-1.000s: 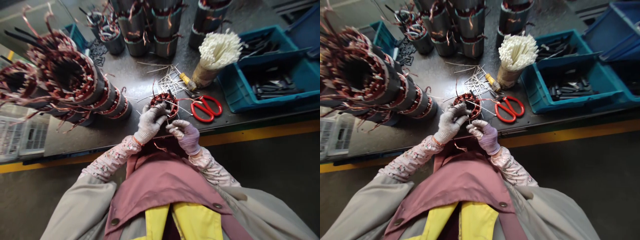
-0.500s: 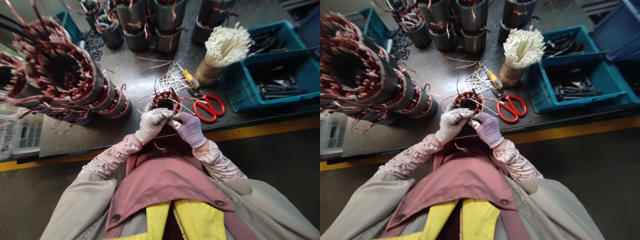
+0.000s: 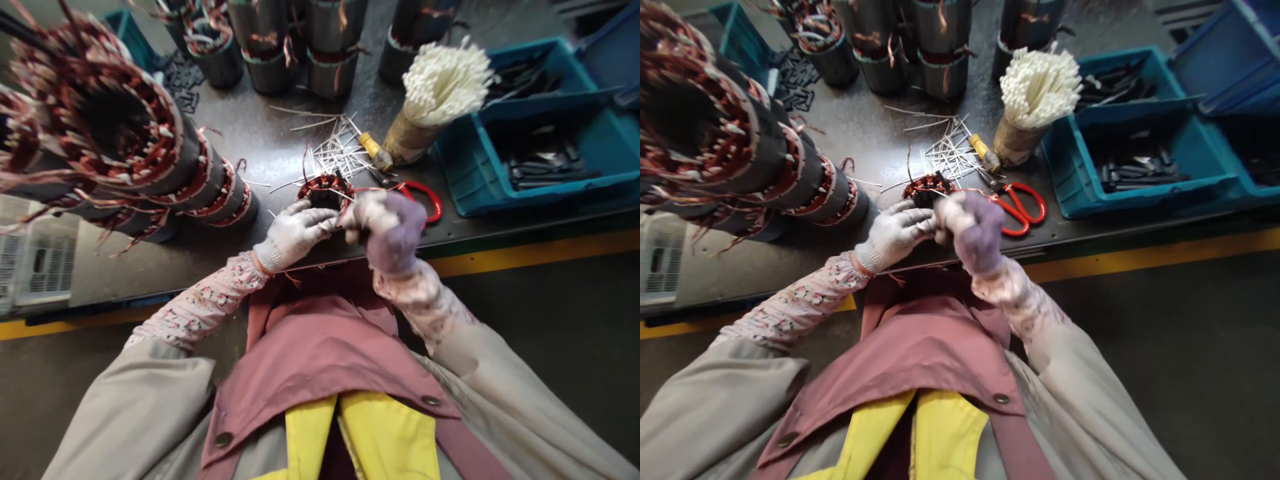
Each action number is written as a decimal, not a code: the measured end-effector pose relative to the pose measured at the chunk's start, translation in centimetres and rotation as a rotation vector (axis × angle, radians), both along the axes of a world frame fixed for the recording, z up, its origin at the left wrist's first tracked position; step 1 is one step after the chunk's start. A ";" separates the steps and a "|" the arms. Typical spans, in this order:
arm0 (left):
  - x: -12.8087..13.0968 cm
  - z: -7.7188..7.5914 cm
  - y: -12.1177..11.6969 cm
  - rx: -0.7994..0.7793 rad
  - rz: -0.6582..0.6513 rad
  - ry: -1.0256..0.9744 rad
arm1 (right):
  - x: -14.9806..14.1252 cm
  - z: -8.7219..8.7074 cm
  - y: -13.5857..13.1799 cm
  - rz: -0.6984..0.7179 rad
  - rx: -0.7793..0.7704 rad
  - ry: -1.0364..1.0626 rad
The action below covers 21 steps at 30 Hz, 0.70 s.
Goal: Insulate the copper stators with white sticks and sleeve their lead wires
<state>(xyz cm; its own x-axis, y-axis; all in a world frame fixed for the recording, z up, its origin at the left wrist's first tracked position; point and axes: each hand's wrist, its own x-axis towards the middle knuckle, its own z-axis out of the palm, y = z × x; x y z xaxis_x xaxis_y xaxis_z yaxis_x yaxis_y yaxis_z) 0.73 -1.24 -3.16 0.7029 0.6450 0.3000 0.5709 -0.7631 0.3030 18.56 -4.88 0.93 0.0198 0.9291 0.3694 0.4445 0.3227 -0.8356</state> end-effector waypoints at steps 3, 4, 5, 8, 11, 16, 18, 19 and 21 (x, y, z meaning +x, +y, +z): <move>0.0 1.1 0.1 -0.006 0.031 0.156 | -0.5 0.5 4.6 0.082 -0.248 0.331; 0.1 1.6 0.0 -0.017 0.029 0.194 | 0.4 0.6 5.1 0.106 -0.265 0.386; 0.1 2.1 -0.2 -0.025 0.021 0.222 | 1.9 0.6 5.0 0.113 -0.226 0.405; -0.2 3.5 -0.9 0.015 0.041 0.289 | 7.7 -0.2 2.2 0.009 0.039 0.225; -1.2 4.4 -0.3 0.058 0.028 0.408 | 10.9 -2.7 -0.8 -0.045 0.167 -0.330; -2.1 3.9 2.8 0.001 -0.193 0.440 | 7.8 -7.4 0.4 0.008 0.050 -0.788; -2.0 3.3 3.0 -0.042 -0.168 0.342 | 7.0 -7.8 1.7 -0.034 0.012 -0.678; -1.8 3.1 2.7 -0.062 -0.141 0.293 | 7.0 -7.6 2.2 -0.049 -0.008 -0.562; -1.3 2.9 1.8 -0.086 -0.079 0.231 | 7.5 -6.7 2.2 -0.042 -0.097 -0.242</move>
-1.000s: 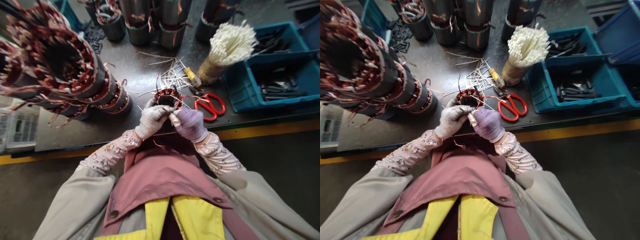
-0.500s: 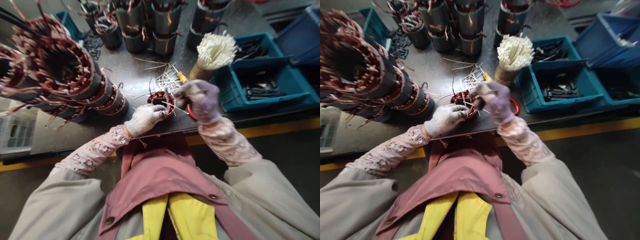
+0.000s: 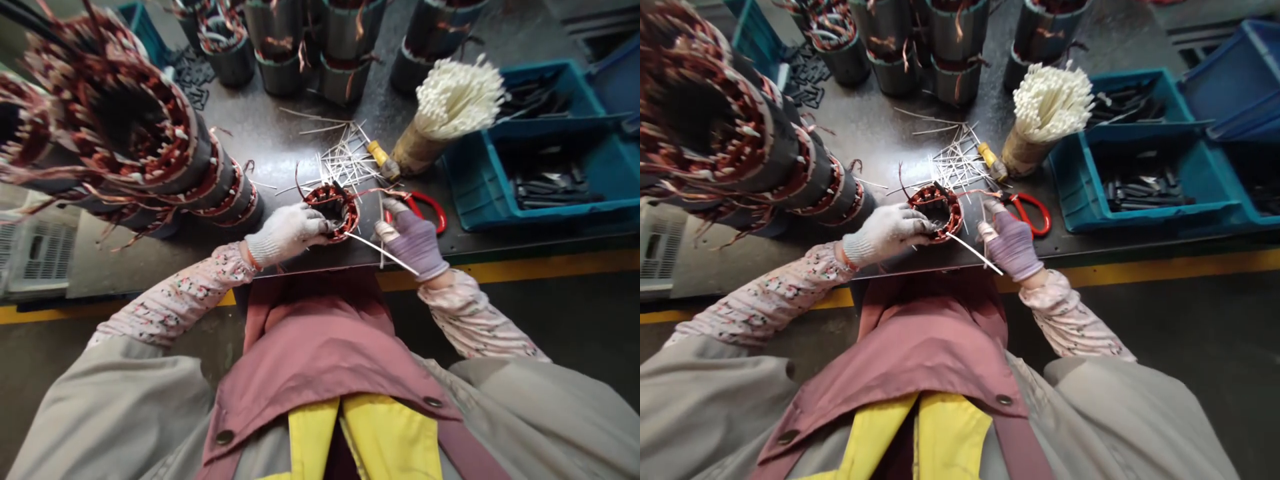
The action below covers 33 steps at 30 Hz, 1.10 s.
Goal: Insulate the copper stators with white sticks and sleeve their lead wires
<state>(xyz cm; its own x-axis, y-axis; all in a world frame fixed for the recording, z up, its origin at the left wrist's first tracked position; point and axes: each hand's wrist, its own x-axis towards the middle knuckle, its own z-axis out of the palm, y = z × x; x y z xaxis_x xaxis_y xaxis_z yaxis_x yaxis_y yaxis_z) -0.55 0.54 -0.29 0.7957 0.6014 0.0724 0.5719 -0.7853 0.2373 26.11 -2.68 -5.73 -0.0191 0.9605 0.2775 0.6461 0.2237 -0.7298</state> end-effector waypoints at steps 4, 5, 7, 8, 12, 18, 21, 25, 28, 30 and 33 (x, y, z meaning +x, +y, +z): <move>1.6 0.2 -2.2 0.035 0.115 0.057 | 0.6 2.6 -3.2 0.004 -0.442 0.660; 1.9 0.3 -2.6 0.058 0.118 0.080 | 0.2 3.0 -4.4 -0.007 -0.575 0.767; 2.1 0.2 -3.0 0.115 0.065 0.097 | -1.0 3.3 -6.9 0.005 -0.802 0.907; 2.1 0.1 -3.0 0.143 0.012 0.091 | -1.8 3.3 -7.9 0.028 -0.881 0.963; 1.6 -0.1 -2.8 0.204 -0.179 0.046 | -4.7 2.6 -8.7 0.142 -1.007 1.247; 2.1 -0.4 -2.9 0.202 -0.087 0.094 | -6.7 2.1 -6.3 0.177 -1.038 1.505; 2.4 -0.9 -3.0 0.185 -0.026 0.080 | -6.7 2.0 -7.5 0.116 -0.850 1.484; 2.6 -1.0 -3.0 0.113 0.012 0.026 | -7.4 1.8 -10.0 -0.060 -0.395 1.193; 2.7 -1.0 -3.0 0.081 0.042 -0.011 | -8.4 1.5 -10.1 -0.238 -0.120 0.950; 2.5 -0.8 -3.2 0.092 0.030 -0.006 | -8.5 1.5 -9.3 -0.366 -0.019 0.859; 1.8 -0.2 -3.9 0.107 0.014 0.006 | -7.3 2.2 -8.1 -0.496 0.145 0.770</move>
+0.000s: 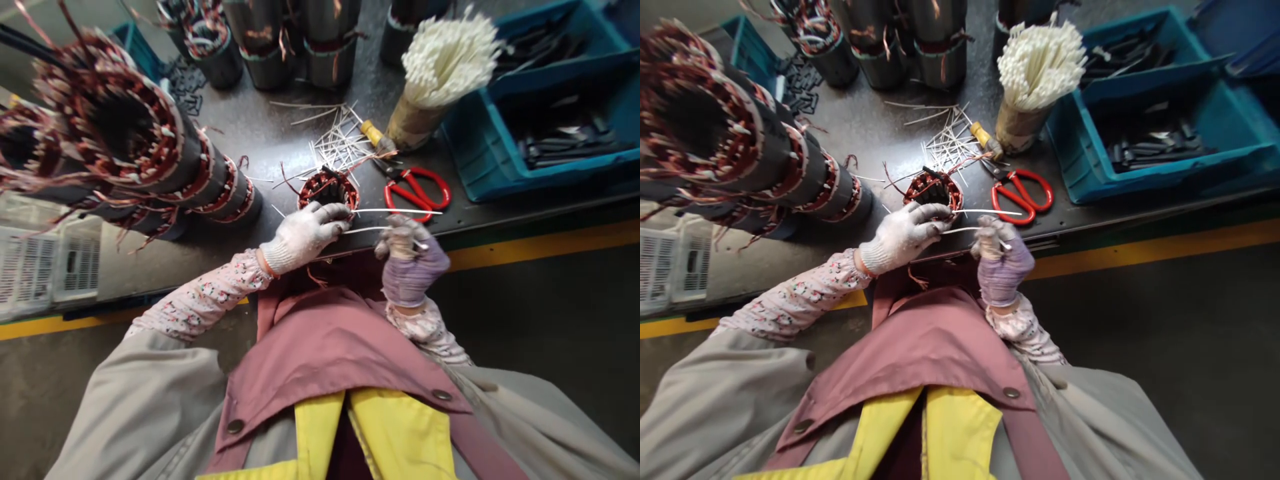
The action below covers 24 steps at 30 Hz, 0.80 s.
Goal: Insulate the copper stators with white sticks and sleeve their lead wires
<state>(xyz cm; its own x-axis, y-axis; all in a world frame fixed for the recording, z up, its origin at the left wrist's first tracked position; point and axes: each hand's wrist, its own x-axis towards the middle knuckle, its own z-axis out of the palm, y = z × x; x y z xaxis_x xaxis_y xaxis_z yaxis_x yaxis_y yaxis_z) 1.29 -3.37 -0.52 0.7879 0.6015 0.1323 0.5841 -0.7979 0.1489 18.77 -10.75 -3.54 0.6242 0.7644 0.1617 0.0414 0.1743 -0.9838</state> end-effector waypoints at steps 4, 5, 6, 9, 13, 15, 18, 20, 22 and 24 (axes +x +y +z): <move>-1.7 1.2 -0.2 0.069 0.151 0.105 | 2.4 1.6 0.1 0.009 0.044 0.080; -2.2 1.4 0.1 0.076 0.152 0.147 | 2.8 1.9 0.0 0.020 0.045 0.124; -2.5 1.6 0.6 0.074 0.125 0.179 | 3.1 2.1 -0.1 0.030 0.044 0.148; -3.1 1.7 2.4 0.054 -0.022 0.214 | 3.5 2.0 -0.3 0.099 -0.007 0.068; -2.8 1.4 3.3 0.058 -0.093 0.223 | 3.6 1.7 -0.5 0.247 -0.039 -0.281; -2.4 1.2 2.9 0.061 -0.100 0.241 | 3.8 1.9 -1.0 0.346 0.024 -0.464; -2.0 1.3 2.0 0.111 -0.132 0.299 | 4.3 2.5 -2.3 0.572 0.192 -0.636; -1.8 1.3 1.6 0.145 -0.114 0.288 | 4.6 2.5 -3.3 0.681 0.292 -0.715; -1.7 1.0 1.3 0.139 -0.064 0.230 | 4.8 2.0 -4.2 0.730 0.354 -0.772; -1.8 0.5 1.3 0.100 -0.025 0.155 | 4.7 1.0 -4.9 0.763 0.395 -0.793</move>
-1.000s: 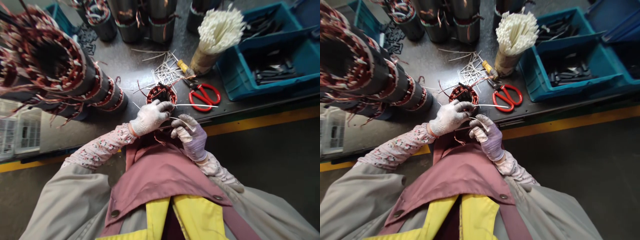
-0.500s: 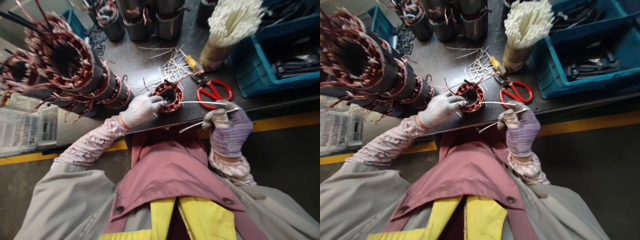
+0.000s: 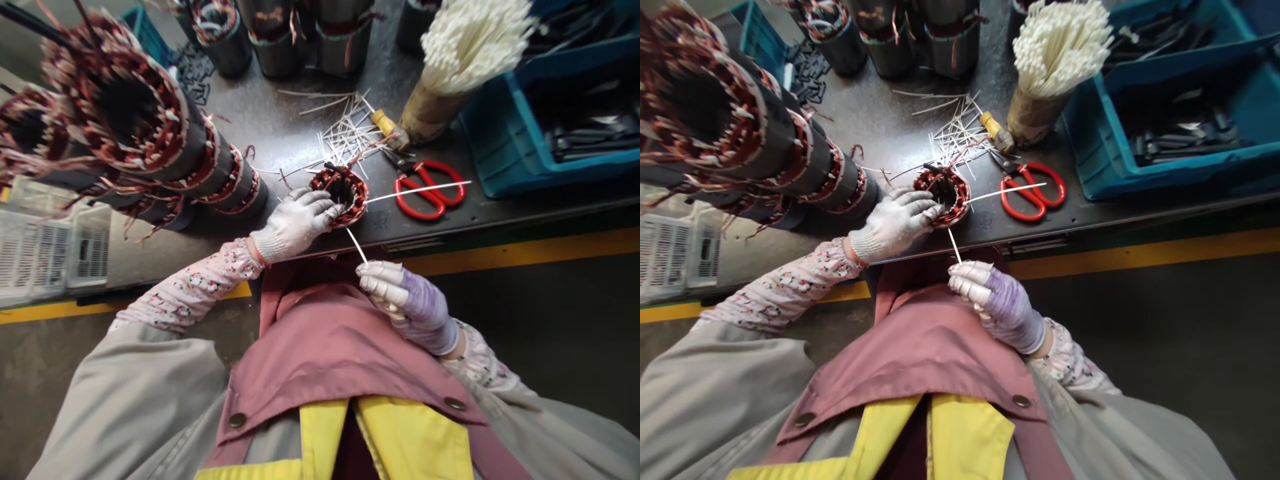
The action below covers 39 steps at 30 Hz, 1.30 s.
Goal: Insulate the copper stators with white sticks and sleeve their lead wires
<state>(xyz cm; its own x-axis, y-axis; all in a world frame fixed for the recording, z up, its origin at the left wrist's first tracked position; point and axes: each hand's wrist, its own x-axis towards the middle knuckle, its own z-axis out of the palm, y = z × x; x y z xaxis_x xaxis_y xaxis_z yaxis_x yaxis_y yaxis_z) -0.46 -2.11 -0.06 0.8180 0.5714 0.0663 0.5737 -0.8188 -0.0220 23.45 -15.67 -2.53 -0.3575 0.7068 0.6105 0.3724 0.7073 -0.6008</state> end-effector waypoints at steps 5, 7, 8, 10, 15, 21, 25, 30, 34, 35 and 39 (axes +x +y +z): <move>0.1 -0.9 0.4 -0.065 0.010 -0.128 | -0.7 -2.5 -1.1 0.027 0.010 -0.035; 0.2 -0.9 0.5 -0.087 0.010 -0.135 | -0.9 -3.2 -1.3 0.009 -0.017 -0.037; 0.2 -0.8 0.6 -0.101 0.009 -0.138 | -1.0 -3.4 -1.3 0.001 -0.031 -0.031; 0.2 -0.8 0.7 -0.132 0.009 -0.154 | -1.3 -3.8 -0.8 -0.016 -0.052 -0.018; -0.2 -1.5 0.5 -0.204 0.078 -0.325 | -3.2 -4.5 3.2 -0.081 -0.019 0.032; 0.0 -3.5 -1.0 -0.214 0.215 -0.636 | -5.1 -3.1 6.1 -0.300 -0.295 0.279; 0.7 -4.4 -1.4 -0.137 0.147 -0.721 | -4.6 -0.9 4.7 -0.351 -0.253 0.253; 0.9 -4.7 -1.1 -0.115 0.115 -0.730 | -4.9 0.2 5.1 -0.312 -0.382 0.171; 0.8 -4.7 -1.1 -0.139 0.095 -0.735 | -5.3 -0.6 6.7 -0.380 -0.472 0.145; 0.8 -4.7 -1.1 -0.138 0.093 -0.738 | -5.2 -0.7 6.9 -0.378 -0.478 0.134; 0.9 -4.9 -1.1 -0.133 0.098 -0.742 | -5.0 -0.2 6.5 -0.327 -0.446 0.114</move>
